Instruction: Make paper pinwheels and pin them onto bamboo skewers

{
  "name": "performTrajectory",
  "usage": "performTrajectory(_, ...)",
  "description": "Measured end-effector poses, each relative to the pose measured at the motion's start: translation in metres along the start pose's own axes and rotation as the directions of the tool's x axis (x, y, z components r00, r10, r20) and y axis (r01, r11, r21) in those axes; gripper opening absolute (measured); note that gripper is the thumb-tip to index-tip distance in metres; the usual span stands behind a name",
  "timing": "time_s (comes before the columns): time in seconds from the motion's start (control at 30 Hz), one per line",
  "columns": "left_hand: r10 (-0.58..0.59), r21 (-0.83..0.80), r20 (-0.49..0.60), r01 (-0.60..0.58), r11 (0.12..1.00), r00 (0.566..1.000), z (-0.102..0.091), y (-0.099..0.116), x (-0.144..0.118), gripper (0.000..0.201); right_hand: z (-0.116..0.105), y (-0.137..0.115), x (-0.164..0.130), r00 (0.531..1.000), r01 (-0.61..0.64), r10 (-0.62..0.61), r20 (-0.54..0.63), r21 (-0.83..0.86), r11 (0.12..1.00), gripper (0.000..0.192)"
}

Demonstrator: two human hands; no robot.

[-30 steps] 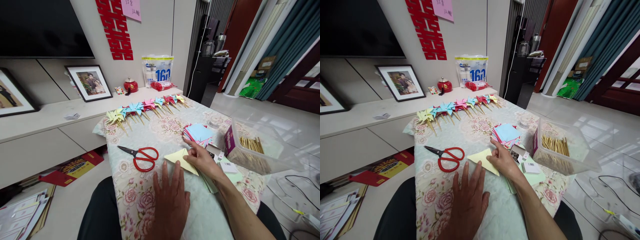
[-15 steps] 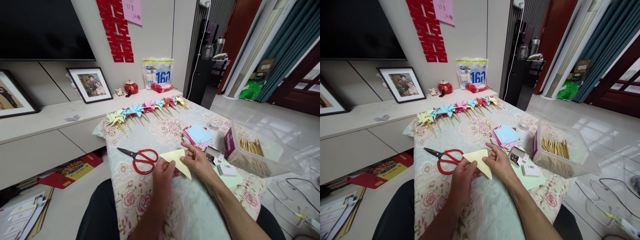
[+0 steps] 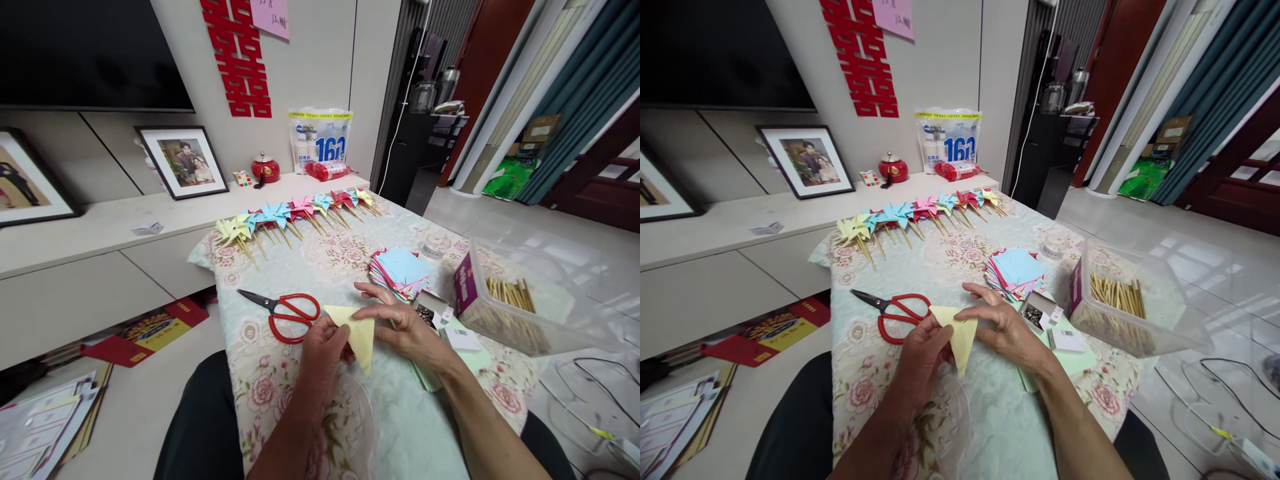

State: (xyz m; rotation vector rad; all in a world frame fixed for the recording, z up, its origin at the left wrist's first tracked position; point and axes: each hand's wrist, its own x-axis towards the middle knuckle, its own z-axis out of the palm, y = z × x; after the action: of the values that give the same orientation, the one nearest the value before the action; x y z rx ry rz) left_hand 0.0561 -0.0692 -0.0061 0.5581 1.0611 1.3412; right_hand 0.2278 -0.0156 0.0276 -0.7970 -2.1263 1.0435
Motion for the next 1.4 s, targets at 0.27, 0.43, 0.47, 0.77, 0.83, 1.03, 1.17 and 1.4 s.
performTrajectory(0.27, 0.011, 0.100, 0.001, -0.011, 0.995, 1.000, 0.003, 0.002, -0.005, 0.023, 0.005, 0.001, 0.002, 1.000, -0.024, 0.024, 0.003, -0.025, 0.999, 0.016)
performTrajectory(0.43, 0.016, 0.075, -0.006, -0.016, 0.997, 1.000, 0.003, 0.004, -0.009, 0.027, 0.007, -0.002, 0.004, 0.996, -0.080, 0.079, -0.031, -0.008, 0.997, 0.017)
performTrajectory(0.47, 0.018, 0.068, -0.005, -0.018, 0.998, 1.000, 0.004, 0.004, -0.010, 0.027, 0.008, -0.002, 0.004, 0.995, -0.088, 0.088, -0.042, -0.006, 0.996, 0.017)
performTrajectory(0.77, 0.097, 0.031, 0.013, -0.097, 0.995, 0.995, 0.010, -0.007, -0.012, 0.039, 0.009, -0.003, 0.005, 0.987, -0.136, 0.139, -0.074, 0.043, 0.990, 0.018)
performTrajectory(0.83, 0.099, 0.053, 0.009, -0.100, 0.994, 0.995, 0.008, -0.008, -0.011, 0.038, 0.009, -0.005, 0.005, 0.989, -0.133, 0.137, -0.062, 0.062, 0.989, 0.018)
performTrajectory(1.03, 0.079, 0.118, -0.044, -0.074, 0.990, 0.996, 0.002, -0.009, -0.006, 0.039, 0.010, -0.008, 0.006, 0.989, -0.140, 0.143, -0.035, 0.086, 0.987, 0.018)
performTrajectory(1.17, 0.094, 0.123, -0.087, -0.083, 0.989, 0.992, 0.003, -0.009, -0.006, 0.037, 0.012, -0.003, 0.004, 0.979, -0.185, 0.195, -0.062, 0.140, 0.973, 0.019)
performTrajectory(1.4, 0.090, 0.171, -0.096, -0.073, 0.983, 0.991, 0.006, -0.009, -0.009, 0.032, 0.019, 0.011, 0.002, 0.945, -0.271, 0.312, -0.101, 0.299, 0.915, 0.040)
